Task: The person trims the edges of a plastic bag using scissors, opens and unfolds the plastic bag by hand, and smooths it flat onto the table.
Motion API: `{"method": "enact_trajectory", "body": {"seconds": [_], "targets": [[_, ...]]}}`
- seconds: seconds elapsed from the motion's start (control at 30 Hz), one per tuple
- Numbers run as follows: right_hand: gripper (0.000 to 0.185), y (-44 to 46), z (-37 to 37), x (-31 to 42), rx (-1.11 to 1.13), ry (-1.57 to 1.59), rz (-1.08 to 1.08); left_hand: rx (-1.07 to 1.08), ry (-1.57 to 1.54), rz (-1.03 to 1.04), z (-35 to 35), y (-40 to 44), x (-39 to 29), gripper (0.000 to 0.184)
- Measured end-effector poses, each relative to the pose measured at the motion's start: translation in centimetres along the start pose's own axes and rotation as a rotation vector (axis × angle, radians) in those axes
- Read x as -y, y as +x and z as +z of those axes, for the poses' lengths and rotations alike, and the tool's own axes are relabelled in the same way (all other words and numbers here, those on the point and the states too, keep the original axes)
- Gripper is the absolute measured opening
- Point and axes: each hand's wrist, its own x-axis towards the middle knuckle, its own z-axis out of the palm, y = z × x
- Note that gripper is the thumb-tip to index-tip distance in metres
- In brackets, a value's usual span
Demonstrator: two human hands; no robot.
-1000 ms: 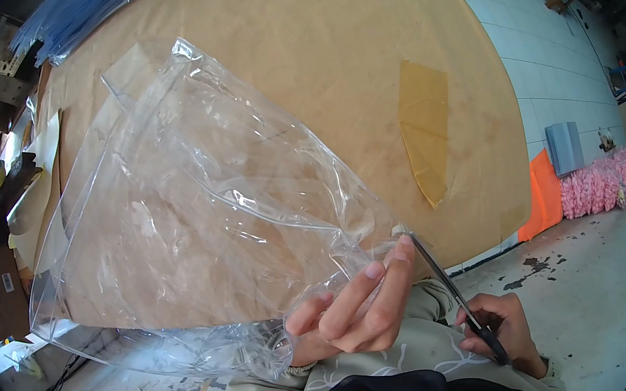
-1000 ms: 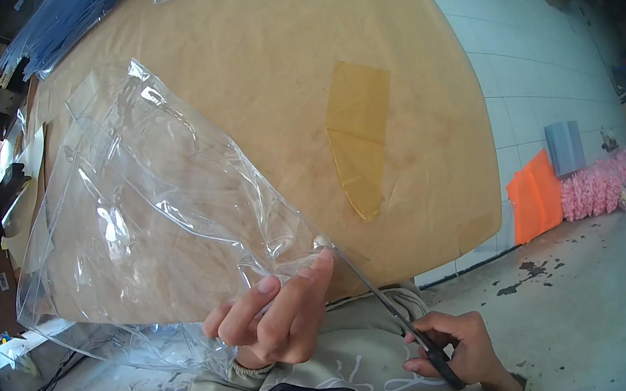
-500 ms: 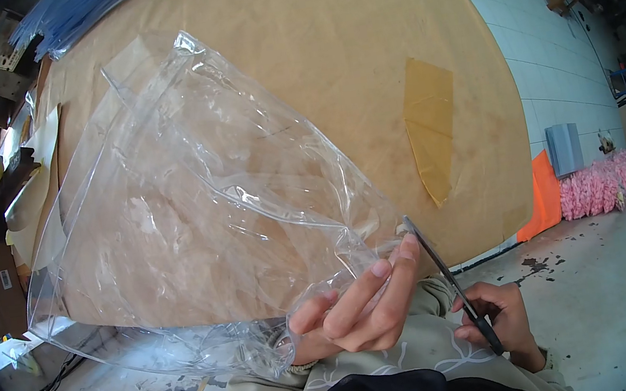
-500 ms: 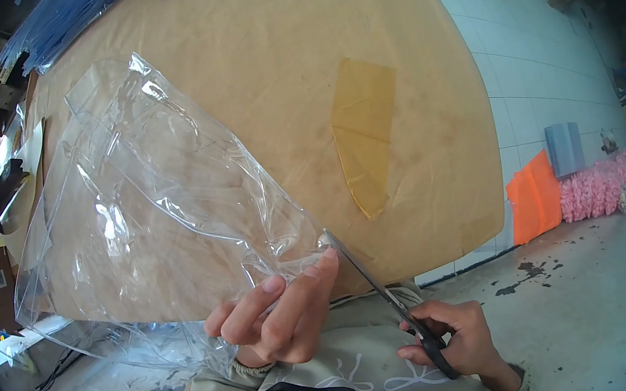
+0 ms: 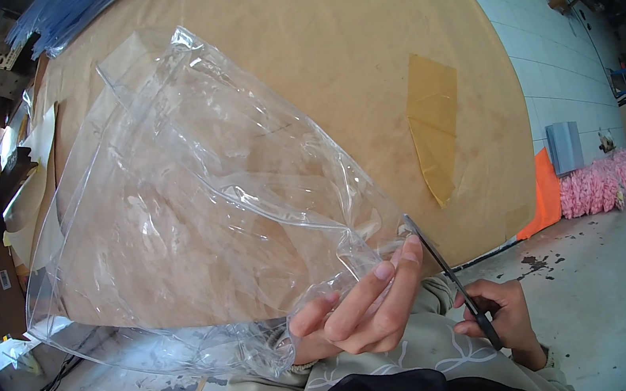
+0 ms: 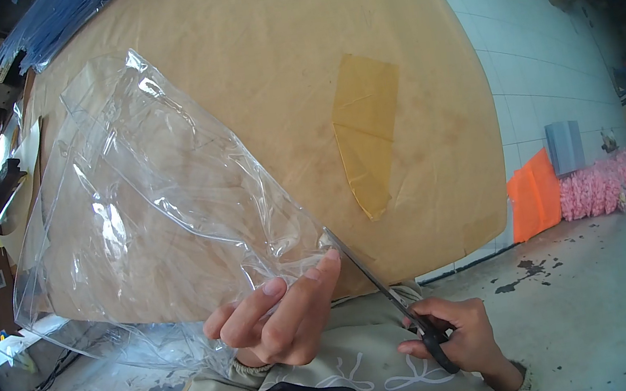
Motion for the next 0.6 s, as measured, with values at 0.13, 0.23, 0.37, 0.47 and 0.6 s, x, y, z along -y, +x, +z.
{"method": "enact_trajectory", "body": {"seconds": [0.13,0.23,0.37,0.47,0.6], "targets": [[0.034,0.0,-0.2,0.1,-0.021,0.0,0.007,-0.04,-0.009,-0.022,0.4,-0.2,-0.2,0.017],[0.035,-0.2,-1.4,-0.3,-0.062,-0.028,-0.022,-0.015,-0.012,0.005,0.2,-0.2,0.1,0.018],[0.043,0.5,-2.7,1.2,-0.362,-0.264,-0.184,0.078,-0.052,0.025,-1.0,-0.4,0.3,0.02],[0.046,2.4,-2.8,2.8,-0.558,-0.275,-0.329,0.168,-0.109,0.108,-2.2,-0.4,1.6,0.021],[0.038,6.5,-2.1,6.9,-0.544,-0.713,-0.695,0.235,-0.092,0.032,-3.6,-0.2,2.6,0.024]]}}
